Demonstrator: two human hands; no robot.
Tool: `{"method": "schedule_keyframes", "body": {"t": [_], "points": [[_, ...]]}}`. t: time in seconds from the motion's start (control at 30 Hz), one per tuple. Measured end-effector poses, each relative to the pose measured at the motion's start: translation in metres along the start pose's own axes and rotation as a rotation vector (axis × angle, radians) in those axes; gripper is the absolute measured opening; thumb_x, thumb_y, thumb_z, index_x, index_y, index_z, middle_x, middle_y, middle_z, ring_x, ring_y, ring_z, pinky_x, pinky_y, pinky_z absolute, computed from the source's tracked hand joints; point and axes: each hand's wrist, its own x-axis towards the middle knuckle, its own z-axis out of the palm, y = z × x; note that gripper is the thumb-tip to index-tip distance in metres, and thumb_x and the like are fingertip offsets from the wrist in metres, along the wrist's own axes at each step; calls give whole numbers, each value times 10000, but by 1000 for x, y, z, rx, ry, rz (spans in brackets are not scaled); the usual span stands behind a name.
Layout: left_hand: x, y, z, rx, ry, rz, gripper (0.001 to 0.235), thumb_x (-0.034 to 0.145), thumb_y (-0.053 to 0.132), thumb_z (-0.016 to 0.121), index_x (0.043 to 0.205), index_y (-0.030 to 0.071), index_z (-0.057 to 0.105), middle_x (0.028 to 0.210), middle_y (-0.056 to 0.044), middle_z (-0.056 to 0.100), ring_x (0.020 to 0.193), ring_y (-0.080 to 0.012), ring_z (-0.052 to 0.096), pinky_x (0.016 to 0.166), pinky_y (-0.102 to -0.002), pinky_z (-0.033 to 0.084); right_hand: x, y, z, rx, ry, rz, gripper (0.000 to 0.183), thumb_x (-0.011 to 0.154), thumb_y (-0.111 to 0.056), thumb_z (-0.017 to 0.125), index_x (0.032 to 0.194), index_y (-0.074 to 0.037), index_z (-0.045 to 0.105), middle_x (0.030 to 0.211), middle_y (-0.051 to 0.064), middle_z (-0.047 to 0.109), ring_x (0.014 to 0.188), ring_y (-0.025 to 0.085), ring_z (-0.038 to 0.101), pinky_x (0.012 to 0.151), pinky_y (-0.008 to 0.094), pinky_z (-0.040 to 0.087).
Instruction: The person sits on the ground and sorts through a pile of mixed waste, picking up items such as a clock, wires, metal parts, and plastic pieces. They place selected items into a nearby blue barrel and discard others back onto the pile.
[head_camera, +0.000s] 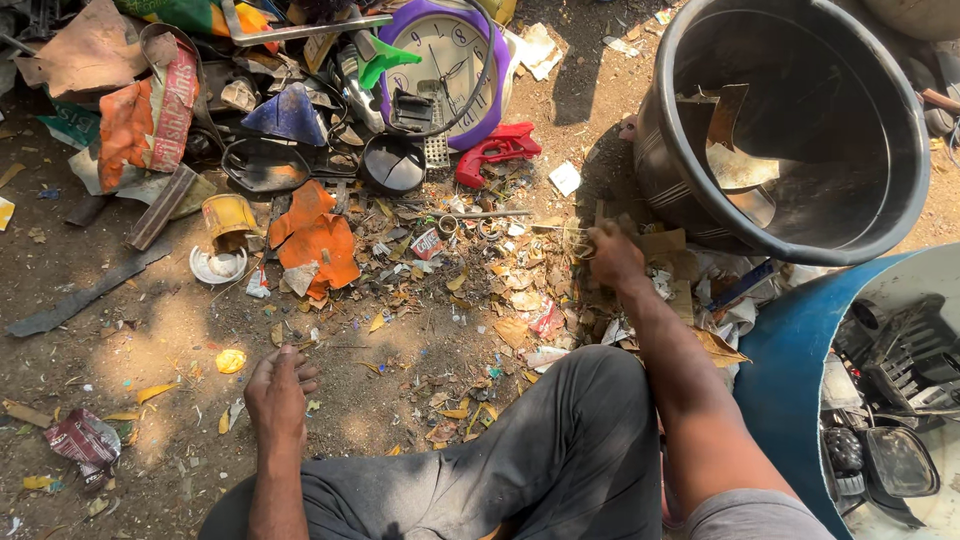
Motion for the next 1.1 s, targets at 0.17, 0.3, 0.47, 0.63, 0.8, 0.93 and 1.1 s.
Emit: {"method": "schedule_keyframes", "body": {"t": [0.17, 0.3, 0.47, 0.63, 0.8, 0.93, 1.1], "points": [[4, -4, 3, 51, -20, -12, 376, 1046, 318, 560, 1177, -24, 647, 1053, -129, 691, 844, -172, 682, 678, -300, 570, -6, 32, -30, 286, -109, 329, 700, 914, -214, 659, 1574, -227, 425, 1353, 220, 646, 1243, 385, 625, 1079, 472, 473], [4, -5, 4, 50, -21, -11, 375, 1050, 322, 559, 1186, -18, 644, 1041, -129, 691, 838, -175, 683, 682, -297, 564, -6, 14, -24, 236, -151, 288, 779, 917, -313, 719, 1587, -187, 343, 1334, 237, 632, 1238, 411, 604, 1076, 483, 461], [2, -2, 2, 71, 0, -22, 372, 1051, 316, 556, 1187, -20, 641, 1046, -135, 687, 842, -179, 683, 690, -306, 570, 5, -5, -15, 241, -162, 374, 749, 889, -159, 673, 1581, -237, 399, 1260, 178, 665, 1150, 364, 645, 986, 512, 515], [1, 1, 3, 90, 4, -27, 385, 1044, 330, 556, 1207, -11, 634, 1058, -134, 684, 851, -177, 687, 694, -308, 582, -18, 3, -13, 466, 345, 185, 460, 912, -118, 685, 1358, -60, 590, 1152, 151, 663, 978, 249, 694, 832, 432, 607], [-1, 2, 5, 119, -27, 3, 383, 1042, 327, 560, 1205, -9, 648, 1048, -135, 694, 840, -186, 689, 685, -316, 574, -68, 14, -12, 246, 148, -121, 223, 999, -107, 610, 1181, -54, 728, 1113, 168, 732, 970, 298, 704, 842, 425, 584], [-1, -4, 2, 66, -33, 19, 371, 1040, 323, 572, 1181, -10, 658, 1037, -120, 694, 817, -185, 687, 675, -312, 567, -68, 10, -16, 518, 235, 169, 312, 948, -75, 524, 1181, -38, 728, 1074, 153, 767, 983, 284, 752, 876, 446, 594], [4, -9, 4, 58, -32, 8, 368, 1037, 324, 587, 1156, -17, 652, 1012, -120, 688, 808, -178, 681, 661, -311, 565, -48, 0, -17, 187, 33, 272, 363, 961, -323, 710, 1160, -20, 692, 1041, 202, 726, 960, 356, 696, 831, 495, 537]]}}
